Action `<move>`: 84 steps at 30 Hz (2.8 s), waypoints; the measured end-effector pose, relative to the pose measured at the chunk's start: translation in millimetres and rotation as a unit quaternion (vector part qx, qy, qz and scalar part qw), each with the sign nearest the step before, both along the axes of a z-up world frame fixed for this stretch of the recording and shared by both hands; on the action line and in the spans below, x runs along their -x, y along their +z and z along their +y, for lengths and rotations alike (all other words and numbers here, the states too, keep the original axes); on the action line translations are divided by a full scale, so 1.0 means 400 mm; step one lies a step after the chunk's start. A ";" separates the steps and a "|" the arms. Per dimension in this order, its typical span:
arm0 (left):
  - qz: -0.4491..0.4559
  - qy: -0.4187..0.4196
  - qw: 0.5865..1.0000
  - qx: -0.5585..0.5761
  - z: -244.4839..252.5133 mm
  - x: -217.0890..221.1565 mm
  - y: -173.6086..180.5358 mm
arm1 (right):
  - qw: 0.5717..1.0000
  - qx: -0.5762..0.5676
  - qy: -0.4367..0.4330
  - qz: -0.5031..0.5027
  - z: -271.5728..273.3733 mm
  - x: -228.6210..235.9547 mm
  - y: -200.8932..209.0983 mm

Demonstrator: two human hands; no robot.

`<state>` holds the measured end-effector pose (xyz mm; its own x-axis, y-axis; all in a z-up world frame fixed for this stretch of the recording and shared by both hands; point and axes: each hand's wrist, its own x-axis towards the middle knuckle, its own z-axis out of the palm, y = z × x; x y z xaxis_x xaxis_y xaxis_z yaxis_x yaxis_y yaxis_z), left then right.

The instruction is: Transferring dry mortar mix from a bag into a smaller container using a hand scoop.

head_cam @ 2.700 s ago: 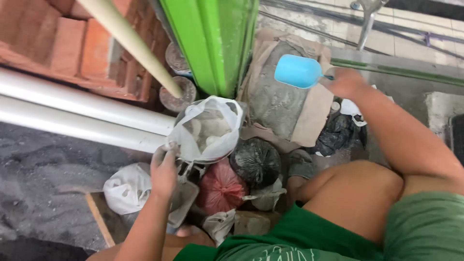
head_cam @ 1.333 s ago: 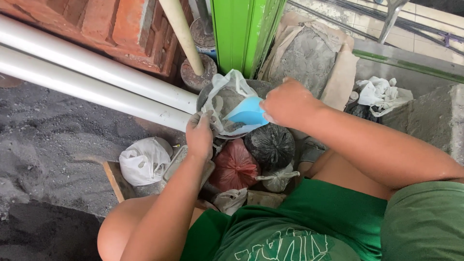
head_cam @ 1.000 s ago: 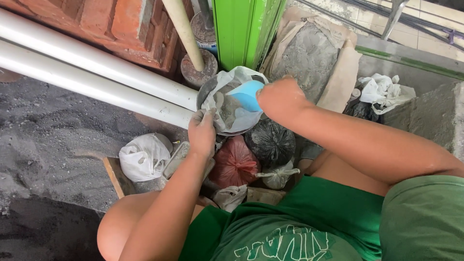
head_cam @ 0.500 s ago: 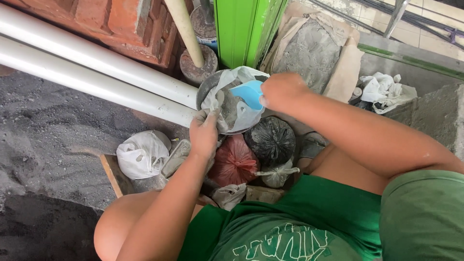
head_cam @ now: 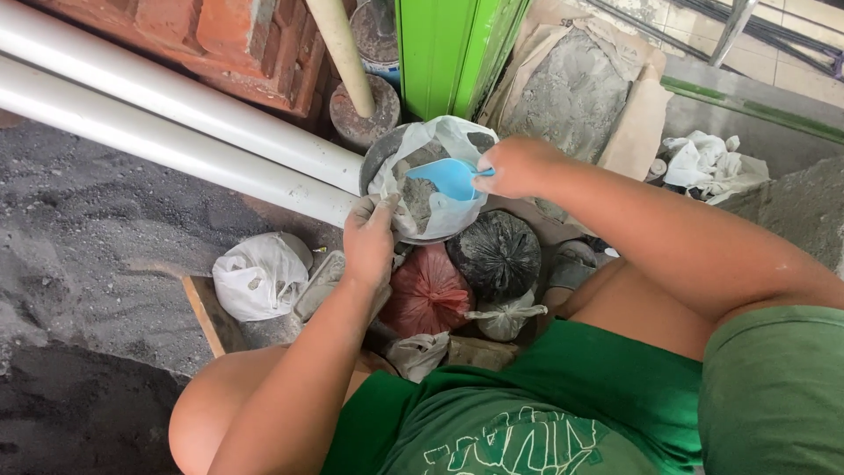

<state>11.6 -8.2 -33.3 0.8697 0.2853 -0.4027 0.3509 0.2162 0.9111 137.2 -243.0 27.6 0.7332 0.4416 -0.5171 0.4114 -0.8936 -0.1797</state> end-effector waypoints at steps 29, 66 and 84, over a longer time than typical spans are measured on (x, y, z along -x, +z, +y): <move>0.002 -0.001 1.000 -0.007 -0.028 0.006 0.050 | 0.992 -0.077 -0.048 0.084 0.007 0.059 0.011; 0.014 0.040 0.999 0.031 -0.016 -0.005 -0.005 | 0.988 -0.132 -0.068 0.042 0.005 0.034 -0.080; 0.009 0.041 0.999 0.024 -0.053 0.001 0.110 | 0.975 -0.175 -0.091 0.102 0.001 0.036 -0.146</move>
<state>11.3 -29.5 10.6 0.8366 0.3352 -0.4332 0.3469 0.2877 0.8927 122.8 -242.4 -31.0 0.7132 0.4896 -0.5016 0.1752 -0.8174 -0.5487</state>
